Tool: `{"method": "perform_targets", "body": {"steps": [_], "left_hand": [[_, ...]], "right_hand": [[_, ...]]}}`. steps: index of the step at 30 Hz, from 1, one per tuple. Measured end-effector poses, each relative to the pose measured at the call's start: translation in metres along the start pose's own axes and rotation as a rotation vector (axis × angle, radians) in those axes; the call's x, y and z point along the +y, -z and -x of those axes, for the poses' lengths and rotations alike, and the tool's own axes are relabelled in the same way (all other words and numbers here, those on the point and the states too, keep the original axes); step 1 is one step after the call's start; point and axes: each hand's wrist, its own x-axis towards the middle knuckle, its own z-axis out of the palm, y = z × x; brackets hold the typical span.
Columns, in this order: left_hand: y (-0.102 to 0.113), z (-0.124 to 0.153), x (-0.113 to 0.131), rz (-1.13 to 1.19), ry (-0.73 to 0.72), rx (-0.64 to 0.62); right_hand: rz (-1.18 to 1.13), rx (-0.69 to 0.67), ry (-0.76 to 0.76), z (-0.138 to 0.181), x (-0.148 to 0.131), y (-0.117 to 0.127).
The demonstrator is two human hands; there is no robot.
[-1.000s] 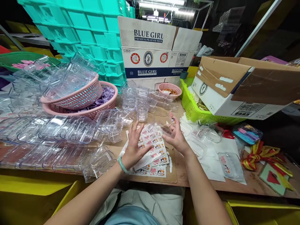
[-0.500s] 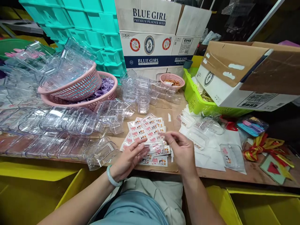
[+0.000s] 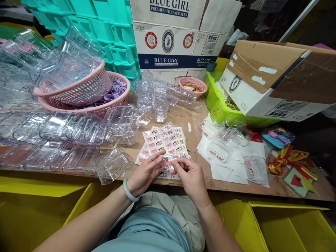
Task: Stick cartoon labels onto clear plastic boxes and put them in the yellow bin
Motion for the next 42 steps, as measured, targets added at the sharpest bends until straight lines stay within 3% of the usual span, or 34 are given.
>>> {"method": "perform_targets", "body": {"steps": [13,18,21,23,24,25,29,31,32,33,34,38,39,40,42], "left_hand": [[0.0,-0.001,0.001,-0.038,-0.009,-0.017],[0.0,-0.001,-0.004,-0.172,-0.085,-0.024],[-0.001,0.0,-0.006,-0.241,-0.165,0.046],[-0.003,0.002,-0.006,-0.274,-0.195,0.075],[-0.005,0.004,-0.006,-0.289,-0.203,0.058],[-0.008,0.005,-0.005,-0.304,-0.21,0.019],[-0.018,0.01,-0.005,-0.347,-0.212,-0.223],[-0.022,0.011,-0.006,-0.337,-0.169,-0.333],[-0.023,0.011,-0.007,-0.33,-0.153,-0.366],[-0.023,0.011,-0.008,-0.326,-0.152,-0.377],[-0.023,0.01,-0.009,-0.335,-0.164,-0.366],[-0.021,0.012,-0.019,-0.48,-0.189,-0.263],[-0.021,0.014,-0.022,-0.52,-0.164,-0.271],[-0.02,0.016,-0.025,-0.552,-0.132,-0.294],[-0.019,0.022,-0.03,-0.585,-0.085,-0.335]], "right_hand": [[0.143,-0.003,0.061,-0.001,0.0,-0.003],[0.352,0.037,0.206,0.007,0.001,-0.007],[0.535,0.241,0.288,0.008,0.007,-0.002],[0.554,0.413,0.28,0.007,0.013,0.007],[0.533,0.429,0.27,0.007,0.015,0.012],[0.498,0.373,0.256,0.007,0.016,0.017],[0.237,-0.164,0.109,0.018,0.006,0.043],[0.115,-0.31,0.045,0.025,-0.002,0.063],[0.099,-0.32,0.034,0.027,-0.004,0.075],[0.116,-0.261,0.043,0.027,-0.004,0.09],[0.161,-0.118,0.073,0.024,-0.001,0.107],[0.538,0.925,0.19,-0.012,0.032,0.185],[0.652,1.083,0.161,-0.024,0.043,0.203],[0.744,1.147,0.123,-0.035,0.055,0.219],[0.839,1.116,0.064,-0.056,0.074,0.241]]}}
